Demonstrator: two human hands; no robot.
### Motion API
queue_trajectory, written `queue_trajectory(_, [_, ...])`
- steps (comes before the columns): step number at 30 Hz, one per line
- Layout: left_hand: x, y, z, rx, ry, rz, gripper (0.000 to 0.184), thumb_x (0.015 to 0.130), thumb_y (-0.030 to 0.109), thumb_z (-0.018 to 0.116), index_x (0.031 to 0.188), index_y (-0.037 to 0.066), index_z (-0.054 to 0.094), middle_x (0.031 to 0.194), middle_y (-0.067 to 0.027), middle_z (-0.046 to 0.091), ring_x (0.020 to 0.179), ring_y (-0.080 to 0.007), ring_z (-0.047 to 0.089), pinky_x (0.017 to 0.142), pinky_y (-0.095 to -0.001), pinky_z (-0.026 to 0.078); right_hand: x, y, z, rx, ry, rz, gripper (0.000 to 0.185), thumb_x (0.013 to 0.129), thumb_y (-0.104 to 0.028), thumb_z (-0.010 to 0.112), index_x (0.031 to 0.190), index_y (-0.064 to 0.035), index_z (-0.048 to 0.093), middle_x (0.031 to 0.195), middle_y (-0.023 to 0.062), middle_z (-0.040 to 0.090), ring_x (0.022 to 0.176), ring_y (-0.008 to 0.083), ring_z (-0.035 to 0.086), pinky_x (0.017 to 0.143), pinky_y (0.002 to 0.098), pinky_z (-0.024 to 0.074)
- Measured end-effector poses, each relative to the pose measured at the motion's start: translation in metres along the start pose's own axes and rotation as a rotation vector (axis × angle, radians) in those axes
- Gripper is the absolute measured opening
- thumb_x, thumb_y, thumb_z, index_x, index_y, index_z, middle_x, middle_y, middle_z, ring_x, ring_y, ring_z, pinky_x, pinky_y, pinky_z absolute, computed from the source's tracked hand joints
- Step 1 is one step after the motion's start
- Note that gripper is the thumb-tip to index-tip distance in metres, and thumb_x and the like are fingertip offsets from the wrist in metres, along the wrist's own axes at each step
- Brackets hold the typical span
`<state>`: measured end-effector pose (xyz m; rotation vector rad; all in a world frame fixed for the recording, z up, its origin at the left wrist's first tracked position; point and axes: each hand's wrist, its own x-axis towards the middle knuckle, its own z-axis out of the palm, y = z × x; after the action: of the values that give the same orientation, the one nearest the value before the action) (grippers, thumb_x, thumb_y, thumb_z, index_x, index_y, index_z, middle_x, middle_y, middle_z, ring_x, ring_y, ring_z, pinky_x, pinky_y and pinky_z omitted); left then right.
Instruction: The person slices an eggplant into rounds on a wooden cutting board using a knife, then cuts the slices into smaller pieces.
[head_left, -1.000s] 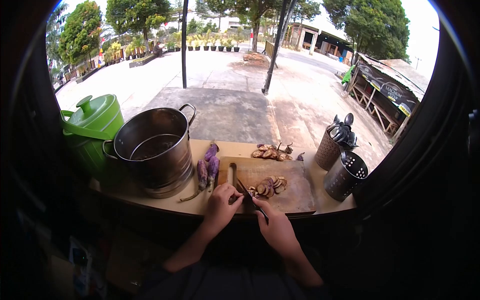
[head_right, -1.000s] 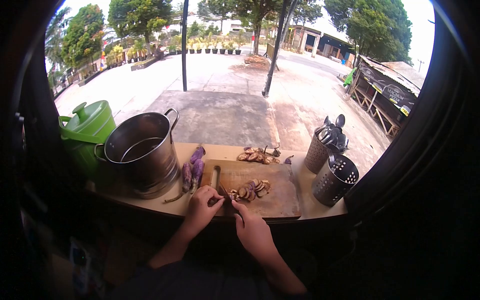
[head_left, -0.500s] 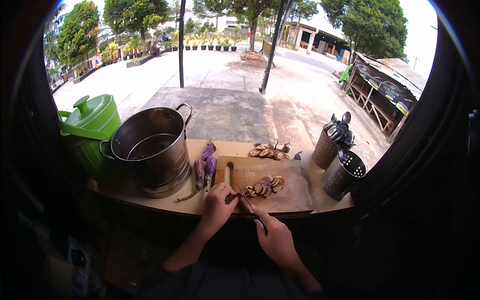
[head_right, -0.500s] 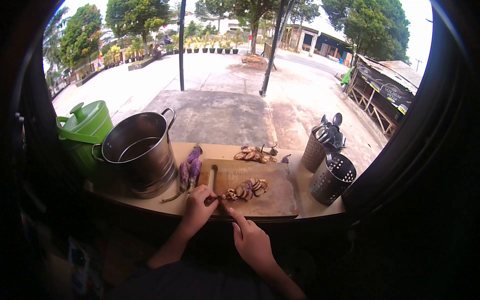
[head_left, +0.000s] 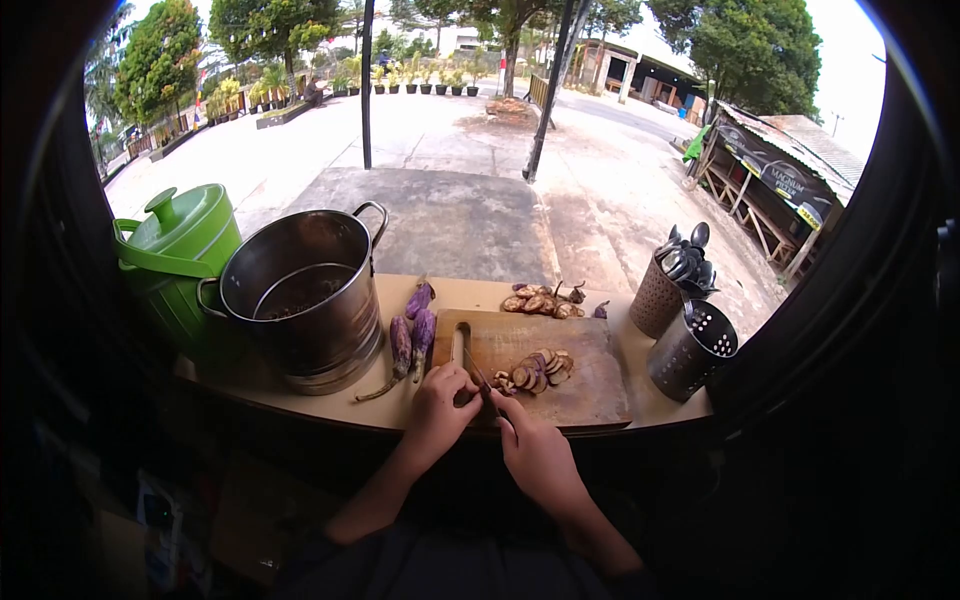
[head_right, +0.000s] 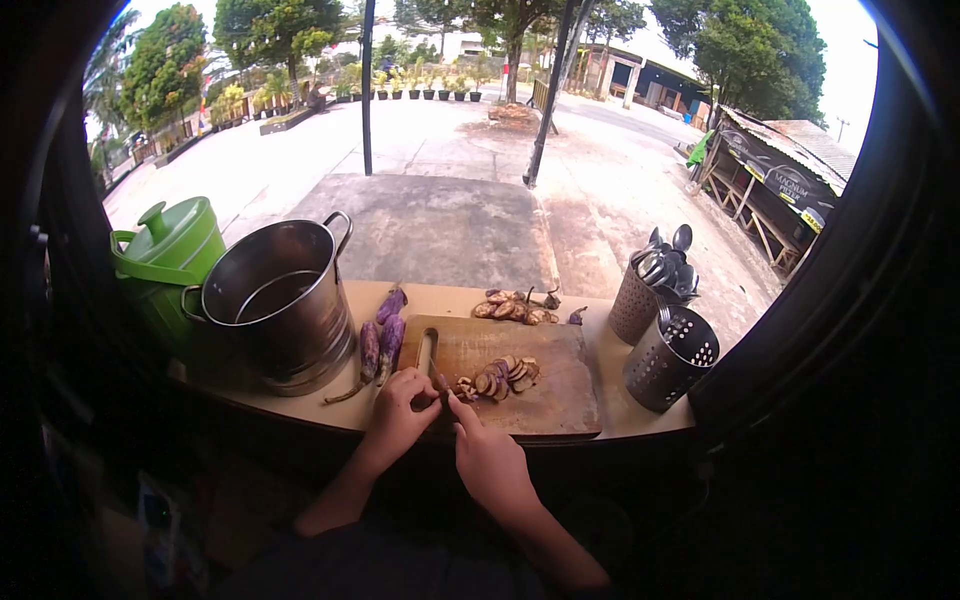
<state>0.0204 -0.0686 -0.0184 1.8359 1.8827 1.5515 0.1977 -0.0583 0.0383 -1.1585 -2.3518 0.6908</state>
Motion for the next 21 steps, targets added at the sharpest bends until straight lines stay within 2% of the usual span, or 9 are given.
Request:
queue_trajectory(6, [-0.002, -0.002, 0.004, 0.014, 0.035, 0.035, 0.016, 0.077, 0.002, 0.076, 0.083, -0.001, 0.061, 0.087, -0.0117, 0.061, 0.085, -0.029, 0.062, 0.074, -0.0366, 0.05, 0.006, -0.002, -0.004, -0.008, -0.054, 0.045, 0.035, 0.099, -0.016, 0.058, 0.135, -0.0141, 0.058, 0.093, 0.0245, 0.069, 0.085, 0.0441, 0.066, 0.072, 0.0522, 0.0517])
queue_trajectory(8, [-0.002, -0.001, 0.006, -0.022, 0.03, -0.056, 0.016, 0.077, 0.006, 0.076, 0.079, 0.002, 0.061, 0.086, -0.0109, 0.062, 0.088, -0.0323, 0.062, 0.076, -0.0418, 0.049, -0.001, 0.002, -0.005, 0.0, -0.066, 0.046, 0.035, 0.099, -0.016, 0.058, 0.134, -0.0138, 0.058, 0.094, 0.0248, 0.069, 0.085, 0.0442, 0.066, 0.072, 0.0521, 0.0517])
queue_trajectory(10, [-0.002, -0.001, 0.006, -0.01, 0.048, -0.041, 0.015, 0.077, 0.006, 0.076, 0.079, 0.002, 0.061, 0.086, -0.0109, 0.062, 0.087, -0.0322, 0.062, 0.076, -0.0419, 0.049, -0.018, 0.009, -0.002, 0.071, 0.078, -0.057, 0.034, 0.1, -0.017, 0.057, 0.133, -0.0132, 0.059, 0.089, 0.0255, 0.068, 0.082, 0.0449, 0.066, 0.072, 0.0528, 0.0511])
queue_trajectory(11, [-0.003, -0.001, 0.007, -0.005, 0.053, -0.03, 0.015, 0.077, 0.006, 0.076, 0.079, 0.002, 0.061, 0.086, -0.0109, 0.061, 0.087, -0.0322, 0.061, 0.076, -0.042, 0.049, -0.018, 0.01, -0.004, 0.07, 0.076, -0.062, 0.034, 0.1, -0.017, 0.057, 0.133, -0.0132, 0.059, 0.089, 0.0255, 0.068, 0.082, 0.0449, 0.066, 0.072, 0.0528, 0.0511])
queue_trajectory(14, [-0.002, 0.0, 0.004, 0.0, 0.033, -0.009, 0.015, 0.078, 0.006, 0.075, 0.08, 0.002, 0.062, 0.086, -0.0109, 0.061, 0.087, -0.0322, 0.061, 0.076, -0.042, 0.049, -0.015, 0.007, -0.012, 0.04, 0.033, -0.035, 0.033, 0.099, -0.017, 0.058, 0.132, -0.0126, 0.059, 0.087, 0.0258, 0.068, 0.083, 0.0452, 0.066, 0.073, 0.0525, 0.0511])
queue_trajectory(16, [-0.001, 0.0, 0.003, 0.016, 0.026, -0.002, 0.014, 0.078, 0.006, 0.075, 0.08, 0.002, 0.062, 0.086, -0.0109, 0.061, 0.087, -0.0321, 0.061, 0.076, -0.0418, 0.049, -0.003, -0.001, -0.014, -0.019, -0.087, 0.047, 0.033, 0.099, -0.017, 0.058, 0.132, -0.0123, 0.06, 0.089, 0.0257, 0.068, 0.087, 0.0451, 0.066, 0.075, 0.0518, 0.0516])
queue_trajectory(20, [-0.003, -0.003, 0.005, 0.038, 0.044, 0.016, 0.014, 0.078, 0.007, 0.076, 0.081, 0.003, 0.062, 0.086, -0.0107, 0.062, 0.087, -0.0319, 0.062, 0.076, -0.0413, 0.049, 0.001, -0.005, -0.011, -0.033, -0.126, 0.095, 0.033, 0.099, -0.017, 0.059, 0.131, -0.0123, 0.06, 0.093, 0.0255, 0.069, 0.09, 0.0449, 0.066, 0.076, 0.051, 0.052])
queue_trajectory(21, [-0.003, -0.002, 0.004, 0.041, 0.045, 0.019, 0.014, 0.078, 0.007, 0.076, 0.081, 0.003, 0.062, 0.086, -0.0107, 0.062, 0.087, -0.0319, 0.062, 0.076, -0.0413, 0.049, -0.004, 0.002, -0.007, -0.009, -0.065, 0.05, 0.033, 0.099, -0.017, 0.059, 0.131, -0.0123, 0.06, 0.094, 0.0253, 0.069, 0.09, 0.0447, 0.066, 0.076, 0.0506, 0.0522])
